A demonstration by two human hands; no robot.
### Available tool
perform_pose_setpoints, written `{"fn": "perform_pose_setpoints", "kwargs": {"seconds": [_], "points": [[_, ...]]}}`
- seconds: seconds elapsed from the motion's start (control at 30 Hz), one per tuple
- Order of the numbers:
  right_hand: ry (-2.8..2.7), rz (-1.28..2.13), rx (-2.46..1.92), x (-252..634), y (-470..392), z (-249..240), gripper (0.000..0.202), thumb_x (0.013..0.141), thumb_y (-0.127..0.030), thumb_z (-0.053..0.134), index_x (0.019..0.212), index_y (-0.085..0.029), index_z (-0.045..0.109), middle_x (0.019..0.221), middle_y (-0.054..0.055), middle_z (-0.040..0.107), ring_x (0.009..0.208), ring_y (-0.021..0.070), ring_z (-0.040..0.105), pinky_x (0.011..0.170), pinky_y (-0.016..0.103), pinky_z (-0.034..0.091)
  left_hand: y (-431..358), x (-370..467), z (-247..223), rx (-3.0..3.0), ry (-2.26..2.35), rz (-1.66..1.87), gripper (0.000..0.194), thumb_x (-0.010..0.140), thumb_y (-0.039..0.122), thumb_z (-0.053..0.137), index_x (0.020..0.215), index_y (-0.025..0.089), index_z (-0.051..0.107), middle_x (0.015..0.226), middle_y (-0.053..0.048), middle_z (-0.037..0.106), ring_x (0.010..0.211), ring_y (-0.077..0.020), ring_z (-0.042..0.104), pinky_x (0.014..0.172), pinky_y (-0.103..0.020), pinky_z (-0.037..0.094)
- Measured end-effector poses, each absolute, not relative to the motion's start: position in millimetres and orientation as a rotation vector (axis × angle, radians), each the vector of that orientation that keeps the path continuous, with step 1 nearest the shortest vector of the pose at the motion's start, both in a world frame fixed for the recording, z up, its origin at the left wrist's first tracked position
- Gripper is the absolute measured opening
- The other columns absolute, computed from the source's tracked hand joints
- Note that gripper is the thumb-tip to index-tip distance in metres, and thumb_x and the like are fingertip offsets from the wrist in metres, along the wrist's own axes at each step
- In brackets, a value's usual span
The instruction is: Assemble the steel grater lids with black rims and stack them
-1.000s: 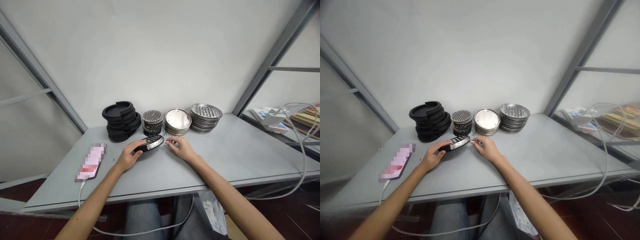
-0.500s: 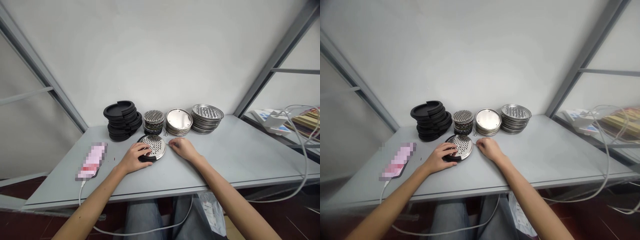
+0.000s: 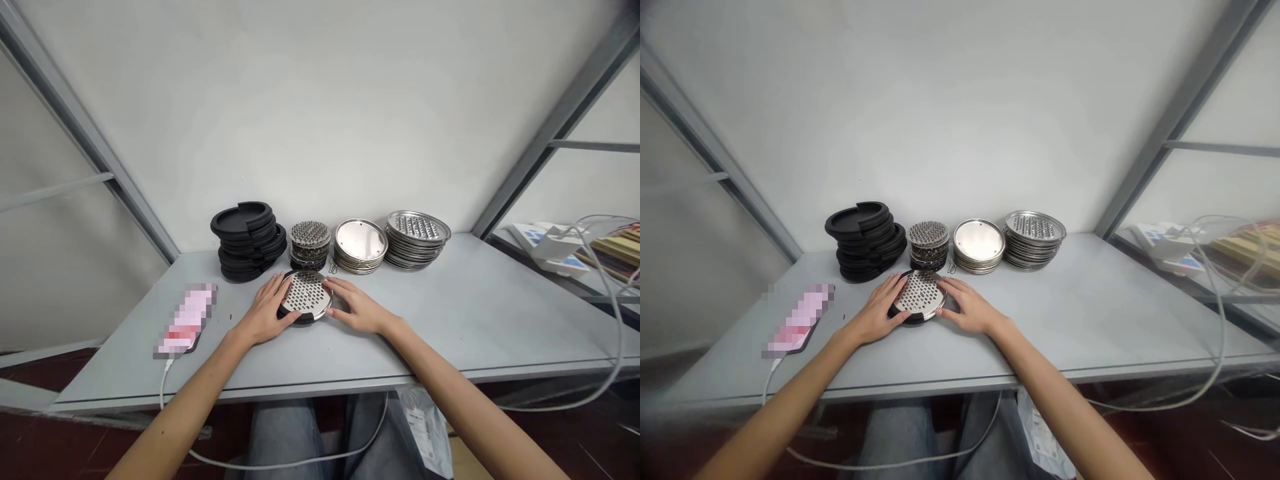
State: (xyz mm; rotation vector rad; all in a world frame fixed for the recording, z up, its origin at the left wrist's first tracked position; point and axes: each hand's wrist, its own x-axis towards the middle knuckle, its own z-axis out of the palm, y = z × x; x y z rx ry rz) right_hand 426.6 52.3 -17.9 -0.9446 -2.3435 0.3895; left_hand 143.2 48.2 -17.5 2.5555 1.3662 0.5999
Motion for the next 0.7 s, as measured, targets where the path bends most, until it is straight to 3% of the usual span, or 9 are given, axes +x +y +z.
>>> {"fn": "perform_pose_setpoints", "kwargs": {"seconds": [0.13,0.27,0.4,0.5,0.6,0.7], "points": [[-2.347,0.446,-0.932,428.7,52.4,-19.1,0.073,0.086,-0.051,0.06,0.144,-0.011,0.041,0.147,0.021,0.043,0.138,0.0322,0.04,0.112,0.051,0.036,45.0,143.1,-17.2,2.495,1.369,0.515,0.095,0.084,0.062,0.056,0.155,0.023,0.005,0.162,-0.012,0.009,0.148,-0.0364,0.01,0.118,-0.055,0.02],[-2.352,0.483,-0.948,431.3,51.5,-17.2,0.079,0.08,-0.052,0.065,0.144,-0.011,0.042,0.148,0.022,0.04,0.137,0.0342,0.04,0.111,0.051,0.036,44.0,143.3,-16.8,2.472,1.374,0.481,0.103,0.077,0.066,0.063,0.155,0.025,0.01,0.162,-0.012,0.006,0.146,-0.0398,0.013,0.116,-0.056,0.023],[-2.357,0.455,-0.956,431.1,50.5,-14.9,0.078,0.079,-0.052,0.066,0.141,-0.008,0.046,0.146,0.024,0.043,0.135,0.0346,0.043,0.11,0.051,0.037,44.0,143.4,-17.3,2.485,1.364,0.468,0.099,0.078,0.065,0.061,0.155,0.025,0.013,0.162,-0.011,0.006,0.146,-0.0385,0.015,0.116,-0.054,0.024],[-2.322,0.42,-0.957,428.5,50.7,-12.3,0.068,0.08,-0.049,0.066,0.134,-0.009,0.053,0.138,0.022,0.053,0.13,0.0335,0.049,0.107,0.049,0.041,43.2,143.6,-16.6,2.515,1.36,0.469,0.096,0.079,0.065,0.062,0.154,0.024,0.017,0.162,-0.012,0.006,0.146,-0.0378,0.014,0.117,-0.054,0.023],[-2.255,0.408,-0.986,425.7,51.7,-9.1,0.044,0.087,-0.044,0.059,0.12,-0.015,0.063,0.121,0.015,0.066,0.116,0.0285,0.06,0.1,0.045,0.047,42.0,145.1,-15.0,2.546,1.322,0.468,0.097,0.078,0.064,0.063,0.154,0.024,0.019,0.161,-0.014,0.007,0.147,-0.0389,0.01,0.117,-0.057,0.021],[-2.159,0.362,-1.064,425.3,53.0,-8.3,0.031,0.093,-0.04,0.051,0.107,-0.019,0.068,0.114,0.011,0.069,0.107,0.025,0.062,0.097,0.043,0.047,40.6,148.2,-13.0,2.583,1.256,0.448,0.101,0.076,0.065,0.066,0.154,0.024,0.018,0.161,-0.016,0.006,0.147,-0.0397,0.008,0.117,-0.059,0.018]]}}
